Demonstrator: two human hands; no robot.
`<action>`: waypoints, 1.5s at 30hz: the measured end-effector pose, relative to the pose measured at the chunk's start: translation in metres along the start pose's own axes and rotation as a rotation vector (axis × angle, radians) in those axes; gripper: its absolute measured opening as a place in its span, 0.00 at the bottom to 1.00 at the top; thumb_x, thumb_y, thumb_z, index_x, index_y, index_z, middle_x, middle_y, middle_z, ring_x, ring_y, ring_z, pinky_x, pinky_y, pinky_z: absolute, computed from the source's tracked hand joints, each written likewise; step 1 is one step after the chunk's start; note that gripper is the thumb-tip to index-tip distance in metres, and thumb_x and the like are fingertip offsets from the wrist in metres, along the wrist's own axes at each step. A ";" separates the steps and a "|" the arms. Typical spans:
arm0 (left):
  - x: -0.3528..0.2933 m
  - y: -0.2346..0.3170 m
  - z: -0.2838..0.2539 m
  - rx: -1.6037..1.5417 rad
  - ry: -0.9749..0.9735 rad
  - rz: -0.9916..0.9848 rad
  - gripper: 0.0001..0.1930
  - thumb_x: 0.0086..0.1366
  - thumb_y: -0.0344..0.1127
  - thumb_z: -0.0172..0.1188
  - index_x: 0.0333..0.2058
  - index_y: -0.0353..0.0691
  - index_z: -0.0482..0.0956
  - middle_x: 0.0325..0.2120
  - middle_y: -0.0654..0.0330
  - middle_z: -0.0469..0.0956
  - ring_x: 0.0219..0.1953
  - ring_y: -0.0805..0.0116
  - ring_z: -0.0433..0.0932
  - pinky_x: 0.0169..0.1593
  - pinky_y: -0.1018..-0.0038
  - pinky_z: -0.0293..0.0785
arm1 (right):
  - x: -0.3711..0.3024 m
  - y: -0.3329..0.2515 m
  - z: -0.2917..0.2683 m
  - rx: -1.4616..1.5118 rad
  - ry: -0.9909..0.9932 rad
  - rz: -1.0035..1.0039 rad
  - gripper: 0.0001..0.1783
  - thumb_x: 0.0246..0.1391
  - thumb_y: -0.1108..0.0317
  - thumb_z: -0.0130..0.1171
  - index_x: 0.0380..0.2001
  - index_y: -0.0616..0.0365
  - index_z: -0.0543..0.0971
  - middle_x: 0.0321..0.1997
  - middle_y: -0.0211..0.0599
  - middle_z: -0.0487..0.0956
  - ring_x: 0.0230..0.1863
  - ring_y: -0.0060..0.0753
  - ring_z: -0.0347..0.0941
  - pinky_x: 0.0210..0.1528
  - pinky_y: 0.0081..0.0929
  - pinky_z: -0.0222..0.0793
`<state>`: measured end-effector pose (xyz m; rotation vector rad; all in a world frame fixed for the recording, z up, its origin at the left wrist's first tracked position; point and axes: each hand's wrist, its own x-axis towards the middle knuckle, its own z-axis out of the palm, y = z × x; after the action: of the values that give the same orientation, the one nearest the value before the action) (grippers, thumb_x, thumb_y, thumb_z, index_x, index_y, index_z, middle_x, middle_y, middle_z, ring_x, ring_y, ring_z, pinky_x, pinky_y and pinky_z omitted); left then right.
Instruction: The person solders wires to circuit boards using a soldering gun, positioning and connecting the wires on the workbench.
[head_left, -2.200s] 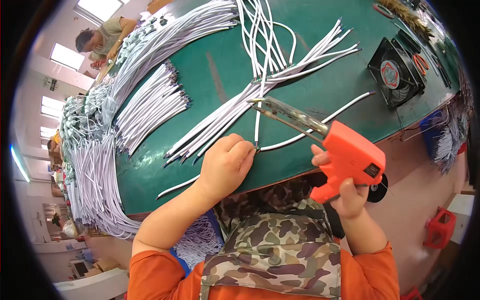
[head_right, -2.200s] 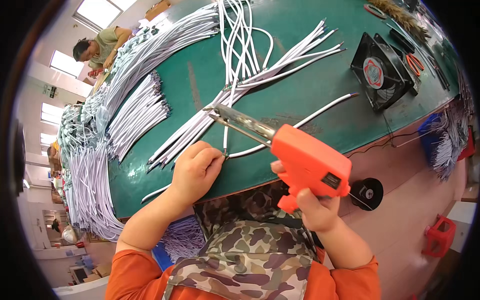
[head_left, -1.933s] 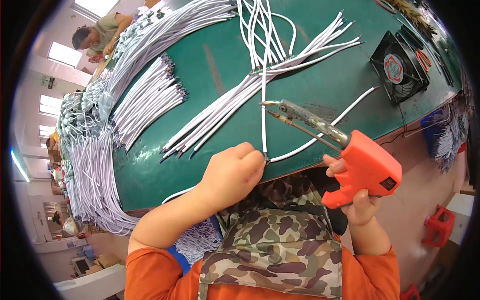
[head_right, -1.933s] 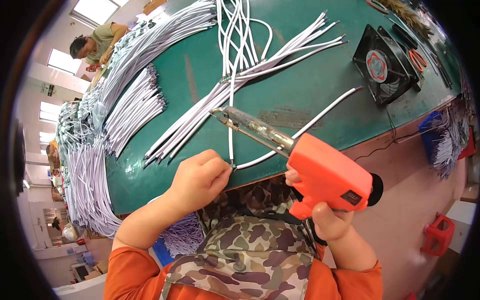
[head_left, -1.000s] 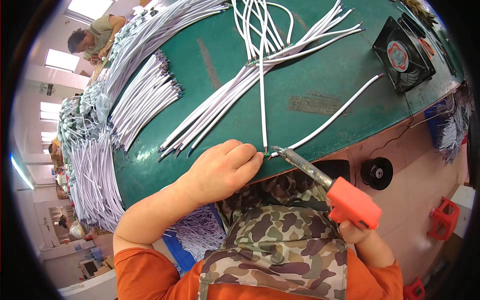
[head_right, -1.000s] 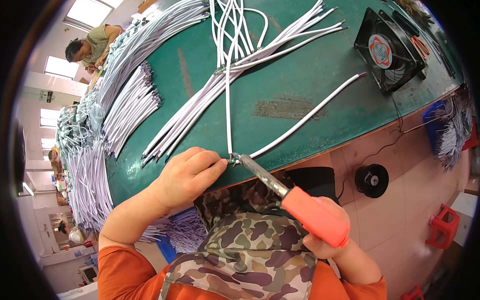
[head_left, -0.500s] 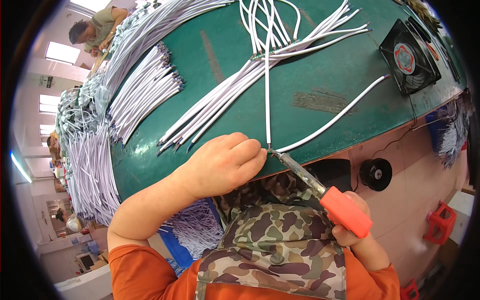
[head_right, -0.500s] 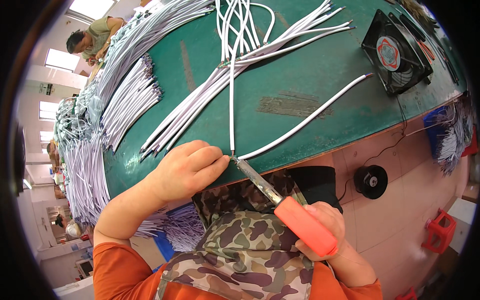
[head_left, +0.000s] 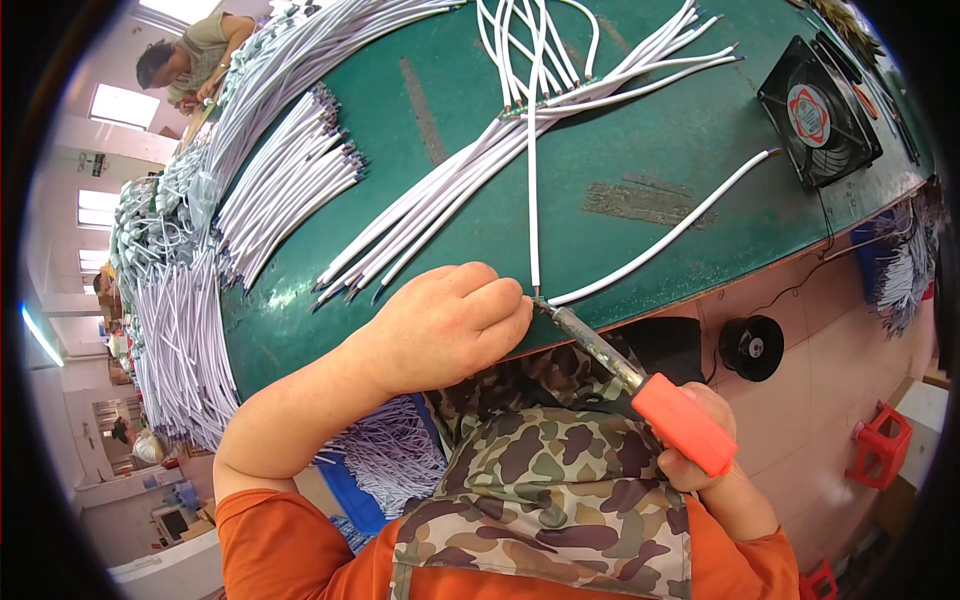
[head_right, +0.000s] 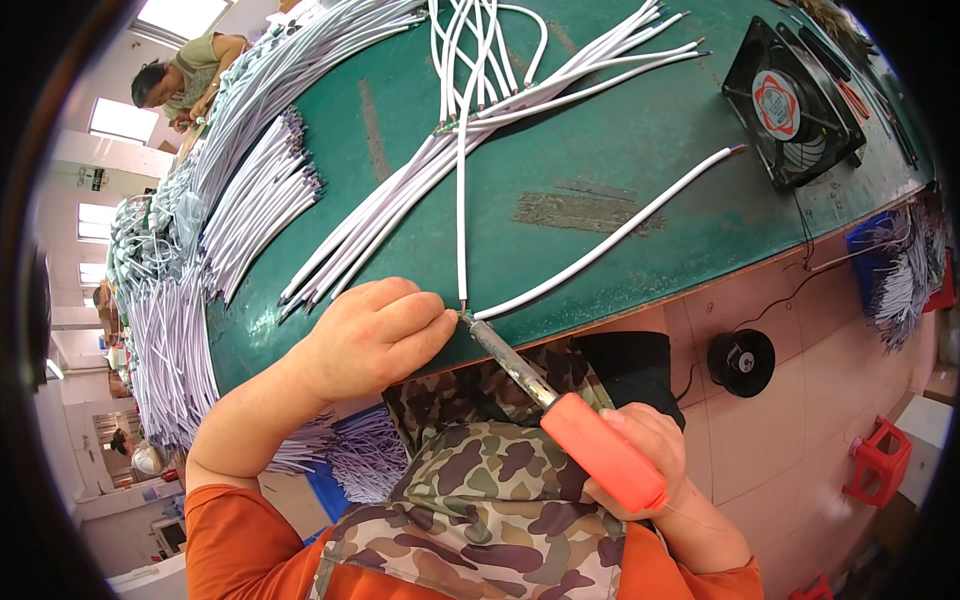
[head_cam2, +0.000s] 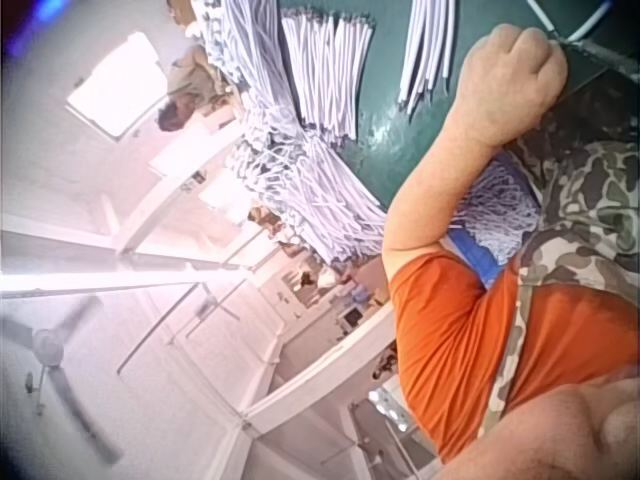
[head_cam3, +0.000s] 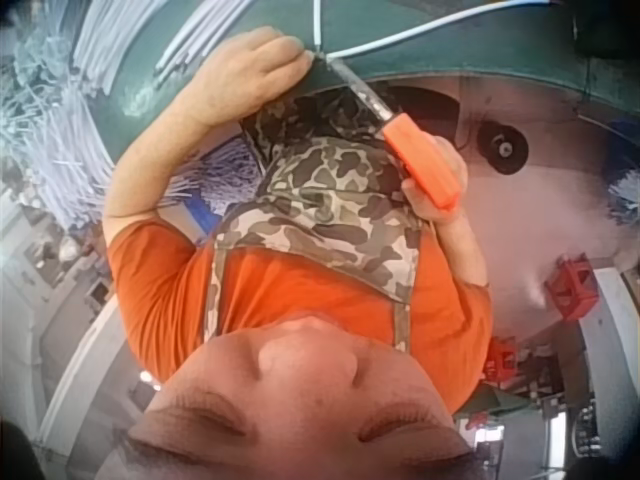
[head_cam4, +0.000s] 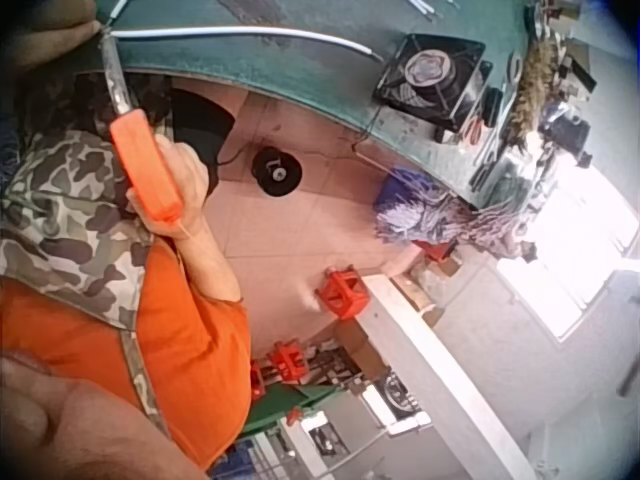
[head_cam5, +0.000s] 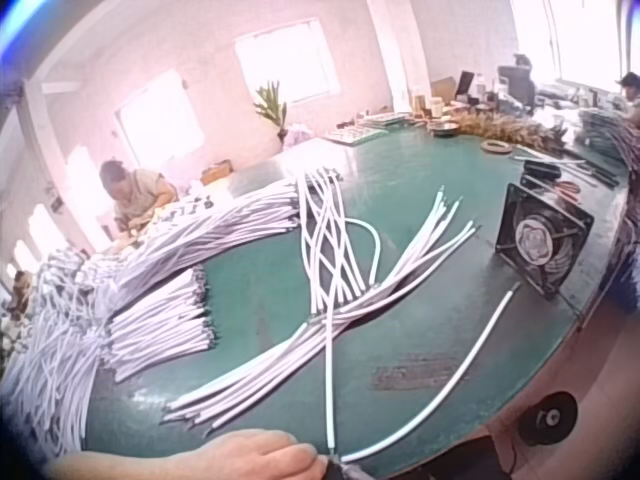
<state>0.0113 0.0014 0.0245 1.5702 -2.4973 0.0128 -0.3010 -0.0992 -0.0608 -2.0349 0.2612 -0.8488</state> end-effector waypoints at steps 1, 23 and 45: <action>0.000 0.000 0.000 0.000 0.000 0.001 0.19 0.45 0.29 0.61 0.40 0.35 0.78 0.35 0.59 0.73 0.32 0.63 0.76 0.32 0.71 0.75 | 0.000 0.000 0.000 0.001 -0.012 -0.003 0.19 0.62 0.51 0.52 0.32 0.58 0.77 0.26 0.33 0.76 0.23 0.40 0.71 0.24 0.33 0.64; 0.003 -0.001 -0.002 0.018 -0.028 0.015 0.17 0.46 0.30 0.61 0.38 0.35 0.78 0.33 0.60 0.72 0.31 0.64 0.75 0.31 0.72 0.74 | -0.005 0.008 -0.003 -0.025 -0.083 -0.124 0.36 0.62 0.53 0.53 0.64 0.66 0.60 0.34 0.39 0.78 0.23 0.40 0.71 0.26 0.36 0.67; 0.010 -0.001 -0.012 0.044 -0.099 0.018 0.14 0.49 0.31 0.60 0.37 0.37 0.78 0.33 0.61 0.72 0.35 0.64 0.75 0.38 0.68 0.74 | -0.011 0.002 -0.012 -0.059 0.143 -0.050 0.18 0.61 0.51 0.54 0.32 0.56 0.78 0.26 0.33 0.76 0.23 0.37 0.72 0.26 0.32 0.66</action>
<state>0.0098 -0.0061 0.0382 1.6032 -2.6036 -0.0080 -0.3166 -0.1031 -0.0625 -2.0455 0.3194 -1.0302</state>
